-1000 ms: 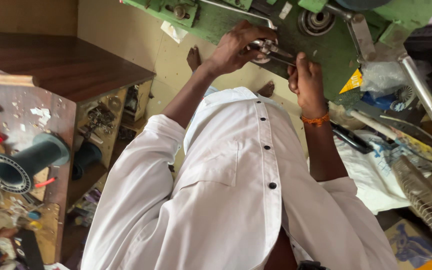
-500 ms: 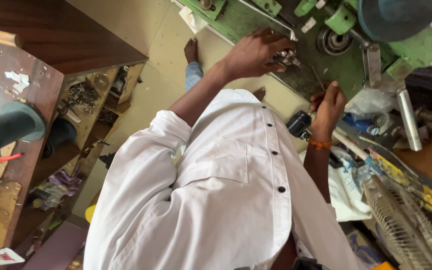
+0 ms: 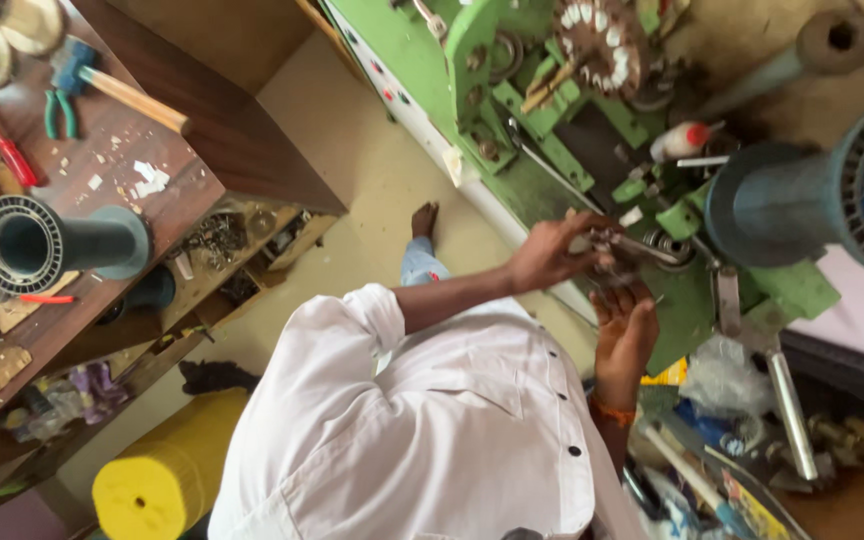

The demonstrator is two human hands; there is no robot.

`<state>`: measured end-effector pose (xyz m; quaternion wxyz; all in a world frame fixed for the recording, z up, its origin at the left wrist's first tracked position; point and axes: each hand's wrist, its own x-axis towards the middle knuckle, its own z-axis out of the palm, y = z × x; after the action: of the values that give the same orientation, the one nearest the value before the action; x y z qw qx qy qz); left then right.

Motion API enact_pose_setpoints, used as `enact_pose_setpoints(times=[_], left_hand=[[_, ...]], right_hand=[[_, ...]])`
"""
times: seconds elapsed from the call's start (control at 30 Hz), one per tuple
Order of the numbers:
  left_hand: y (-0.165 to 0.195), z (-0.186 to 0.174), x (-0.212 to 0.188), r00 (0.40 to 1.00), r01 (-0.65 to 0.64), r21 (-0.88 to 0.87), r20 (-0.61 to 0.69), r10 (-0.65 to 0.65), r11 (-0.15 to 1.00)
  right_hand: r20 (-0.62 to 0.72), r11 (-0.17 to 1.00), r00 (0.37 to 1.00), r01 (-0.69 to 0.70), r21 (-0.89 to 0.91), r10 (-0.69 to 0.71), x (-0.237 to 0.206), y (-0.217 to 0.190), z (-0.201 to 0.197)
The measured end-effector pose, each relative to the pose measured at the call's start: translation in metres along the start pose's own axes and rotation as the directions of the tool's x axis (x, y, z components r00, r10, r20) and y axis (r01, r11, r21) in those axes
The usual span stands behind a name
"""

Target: The person works on a green industrial machine, using a wrench to tighten a bolt on a component. They then apply lubricant from a bottle to the gears and manually rotate a part. Finally, they press buttons on the machine's control panel to operate it.

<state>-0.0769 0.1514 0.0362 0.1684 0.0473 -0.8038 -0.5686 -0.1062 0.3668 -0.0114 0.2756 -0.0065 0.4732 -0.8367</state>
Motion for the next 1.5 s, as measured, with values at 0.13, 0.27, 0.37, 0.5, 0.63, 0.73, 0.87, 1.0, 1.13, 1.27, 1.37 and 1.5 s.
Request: enact_pose_setpoints(times=[0.13,0.27,0.37,0.5,0.63,0.73,0.87,1.0,1.13,1.27,1.37,1.5], left_hand=[[0.046,-0.020,0.015,0.983,-0.179,-0.464,-0.057,0.173,0.867],[0.080,-0.063,0.033,0.792,-0.587,-0.244,0.022,0.610,0.772],[0.080,-0.103,0.034,0.648,-0.761,-0.047,-0.047,0.760,0.647],[-0.014,-0.188,0.042,0.774,-0.549,-0.399,-0.574,0.267,0.734],[-0.139,-0.242,0.075,0.732,-0.073,-0.848,-0.404,-0.550,0.525],[-0.180,-0.230,0.115,0.919,0.068,-0.982,-0.007,-0.394,0.176],[-0.173,-0.196,0.177,0.982,0.052,-0.998,0.055,-0.181,-0.020],[-0.147,-0.166,0.213,0.976,-0.103,-0.984,-0.128,-0.175,0.143],[-0.139,-0.151,0.249,0.960,0.063,-0.998,0.068,-0.272,-0.028],[-0.148,-0.143,0.274,0.991,0.034,-0.948,0.073,-0.109,-0.317],[-0.164,-0.149,0.276,0.976,0.048,-0.911,0.131,-0.176,-0.409],[-0.173,-0.149,0.273,0.956,0.068,-0.902,0.181,-0.229,-0.427]], right_hand=[[0.269,0.968,0.961,-0.007,0.250,-0.063,0.003,-0.044,0.085],[0.242,0.900,0.870,0.432,0.050,-0.431,0.015,-0.083,0.159],[0.247,0.612,0.648,0.761,-0.214,-0.720,0.039,-0.113,0.187],[0.394,0.155,0.347,0.883,-0.442,-0.851,0.063,-0.151,0.199],[0.633,-0.256,0.146,0.828,-0.498,-0.760,0.070,-0.189,0.211],[0.780,-0.488,0.061,0.749,-0.448,-0.623,0.079,-0.210,0.225],[0.910,-0.711,-0.012,0.629,-0.315,-0.414,0.102,-0.224,0.241],[0.977,-0.794,0.003,0.583,-0.174,-0.212,0.129,-0.232,0.262],[0.998,-0.811,0.012,0.583,-0.055,-0.060,0.152,-0.237,0.301],[0.997,-0.810,0.051,0.586,0.011,0.051,0.162,-0.238,0.326],[0.989,-0.786,0.100,0.618,0.021,0.105,0.164,-0.239,0.322],[0.974,-0.691,0.227,0.705,-0.160,0.006,0.173,-0.235,0.308]])
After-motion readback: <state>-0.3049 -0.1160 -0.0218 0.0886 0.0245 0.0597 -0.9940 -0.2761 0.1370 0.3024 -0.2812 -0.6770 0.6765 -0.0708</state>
